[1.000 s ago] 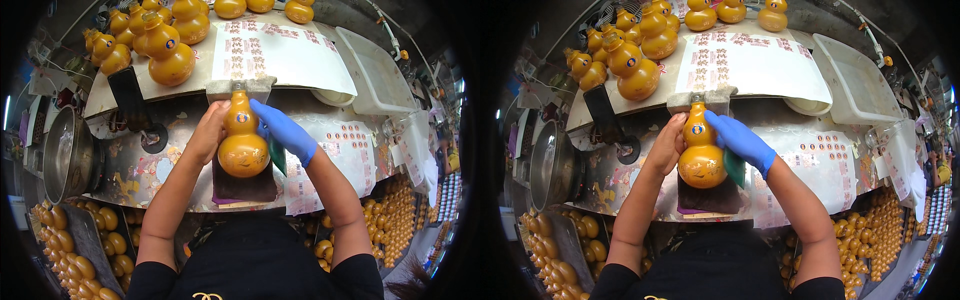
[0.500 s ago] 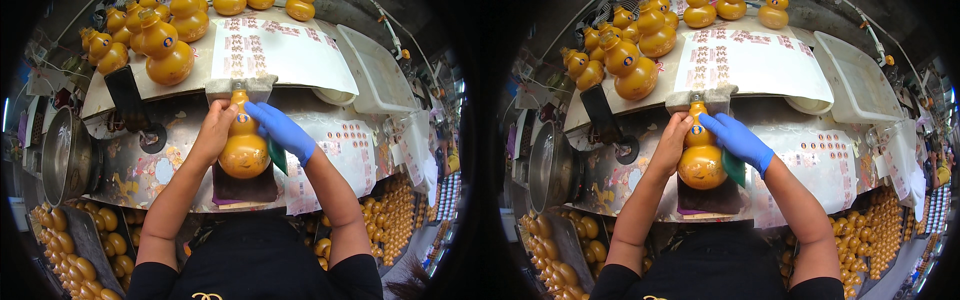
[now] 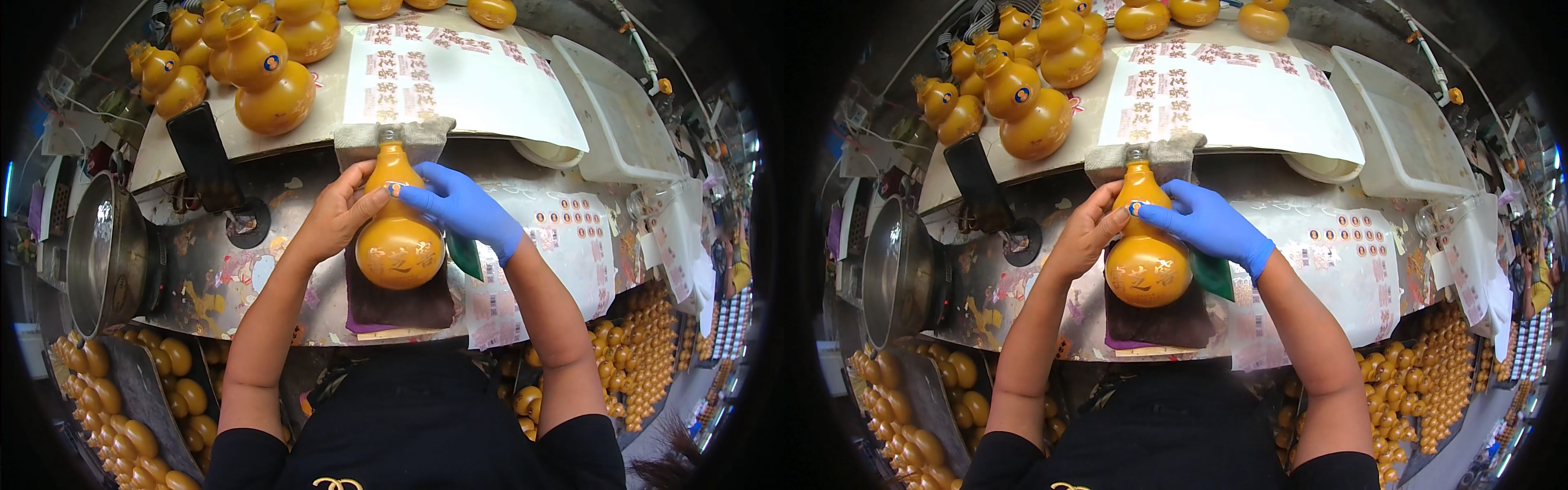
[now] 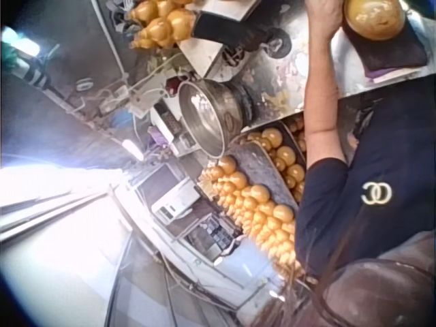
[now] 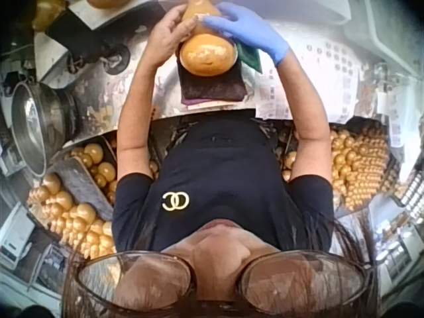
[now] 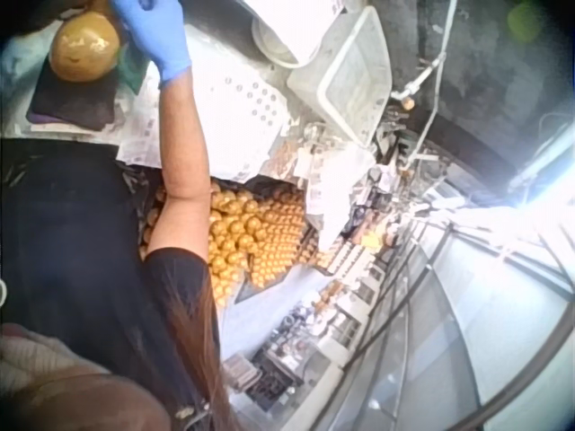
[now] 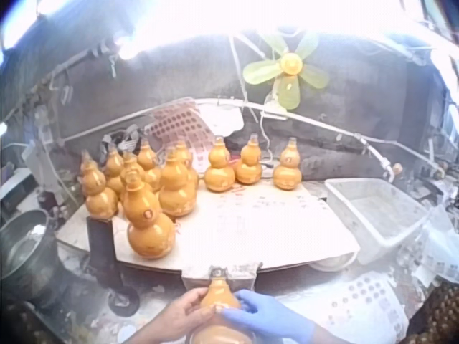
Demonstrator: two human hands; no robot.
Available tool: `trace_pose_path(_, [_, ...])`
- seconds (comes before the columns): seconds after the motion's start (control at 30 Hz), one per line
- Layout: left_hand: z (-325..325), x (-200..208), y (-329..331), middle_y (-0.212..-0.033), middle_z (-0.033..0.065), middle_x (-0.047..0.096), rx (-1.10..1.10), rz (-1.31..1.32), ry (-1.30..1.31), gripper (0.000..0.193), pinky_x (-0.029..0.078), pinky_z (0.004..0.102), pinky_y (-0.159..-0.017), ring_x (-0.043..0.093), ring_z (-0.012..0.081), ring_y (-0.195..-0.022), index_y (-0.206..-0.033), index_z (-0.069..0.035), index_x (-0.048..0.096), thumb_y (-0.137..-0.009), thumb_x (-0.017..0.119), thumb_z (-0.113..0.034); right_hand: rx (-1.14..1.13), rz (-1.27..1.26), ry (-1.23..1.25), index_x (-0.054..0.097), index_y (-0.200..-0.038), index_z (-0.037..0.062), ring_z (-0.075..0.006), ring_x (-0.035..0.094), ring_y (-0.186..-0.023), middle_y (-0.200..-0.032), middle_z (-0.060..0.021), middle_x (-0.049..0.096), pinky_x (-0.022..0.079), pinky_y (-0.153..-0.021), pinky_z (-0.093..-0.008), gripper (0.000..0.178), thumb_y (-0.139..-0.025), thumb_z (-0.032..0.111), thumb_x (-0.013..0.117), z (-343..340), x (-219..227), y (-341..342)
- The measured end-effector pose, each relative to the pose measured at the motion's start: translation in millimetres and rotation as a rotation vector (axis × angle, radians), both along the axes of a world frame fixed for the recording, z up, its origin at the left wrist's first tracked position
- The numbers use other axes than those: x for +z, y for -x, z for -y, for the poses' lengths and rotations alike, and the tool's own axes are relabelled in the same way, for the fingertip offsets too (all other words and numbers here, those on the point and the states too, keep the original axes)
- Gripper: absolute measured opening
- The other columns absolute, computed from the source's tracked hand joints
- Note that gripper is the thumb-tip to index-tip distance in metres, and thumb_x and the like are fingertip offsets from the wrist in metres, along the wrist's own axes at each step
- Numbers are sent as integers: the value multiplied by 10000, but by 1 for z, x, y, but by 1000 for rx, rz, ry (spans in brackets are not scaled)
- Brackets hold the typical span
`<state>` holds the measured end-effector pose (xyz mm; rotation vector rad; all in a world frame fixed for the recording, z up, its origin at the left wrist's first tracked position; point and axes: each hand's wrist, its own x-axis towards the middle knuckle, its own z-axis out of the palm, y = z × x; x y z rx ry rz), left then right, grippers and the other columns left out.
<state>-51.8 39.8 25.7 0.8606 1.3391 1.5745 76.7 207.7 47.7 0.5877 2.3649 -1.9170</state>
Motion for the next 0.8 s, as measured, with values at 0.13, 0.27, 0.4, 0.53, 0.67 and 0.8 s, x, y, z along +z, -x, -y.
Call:
trace_pose_path(0.13, [2, -8, 3, -1258, 105, 536, -8, -44, -1, 557, 446, 270, -943, 544, 137, -1120, -1373, 30, 367, -966, 563, -296, -9, -15, 114, 598, -1109, -24, -87, 536, -719, -795, -43, 585, 468, -695, -238, 560, -859, 473, 665, 2, 6, -2])
trace_pose_path(0.27, [4, -8, 1, -1264, 98, 532, -8, 90, 72, 552, 446, 263, -930, 547, 134, -1101, -1383, 18, 365, -967, 554, -291, -83, -53, 469, 611, -1092, -8, -104, 561, -713, -798, -42, 592, 482, -697, -232, 561, -893, 515, 592, -12, -27, -9])
trace_pose_path(0.4, [2, 6, -8, -1257, 107, 535, 18, 125, 39, 584, 443, 285, -947, 549, 152, -1106, -1389, 18, 358, -942, 595, -274, -301, -139, 1024, 607, -1089, -9, -153, 597, -807, -876, -75, 615, 494, -756, -246, 592, -923, 548, 493, -20, -36, -37])
trace_pose_path(0.53, [-1, 1, -17, -1259, 115, 530, 65, 91, 20, 608, 439, 298, -966, 538, 173, -1146, -1392, 15, 339, -927, 625, -252, -357, -380, 791, 602, -1093, 8, -189, 634, -922, -960, -99, 631, 530, -833, -318, 349, -920, 311, 590, 7, 18, -29])
trace_pose_path(0.67, [1, 3, -17, -1267, 113, 525, 26, 120, -4, 607, 435, 303, -976, 532, 180, -1161, -1395, 9, 333, -926, 627, -239, -215, -334, 330, 572, -1144, 22, -134, 615, -908, -996, -71, 630, 528, -773, -264, 326, -874, 173, 672, 7, 46, -13])
trace_pose_path(0.8, [-2, 9, -16, -1236, 99, 532, 41, 93, 58, 534, 430, 292, -963, 535, 165, -1129, -1360, -6, 370, -963, 554, -313, -388, -421, 258, 562, -1099, 20, -95, 602, -856, -963, -52, 630, 512, -722, -229, 306, -866, 171, 690, 8, 39, -4])
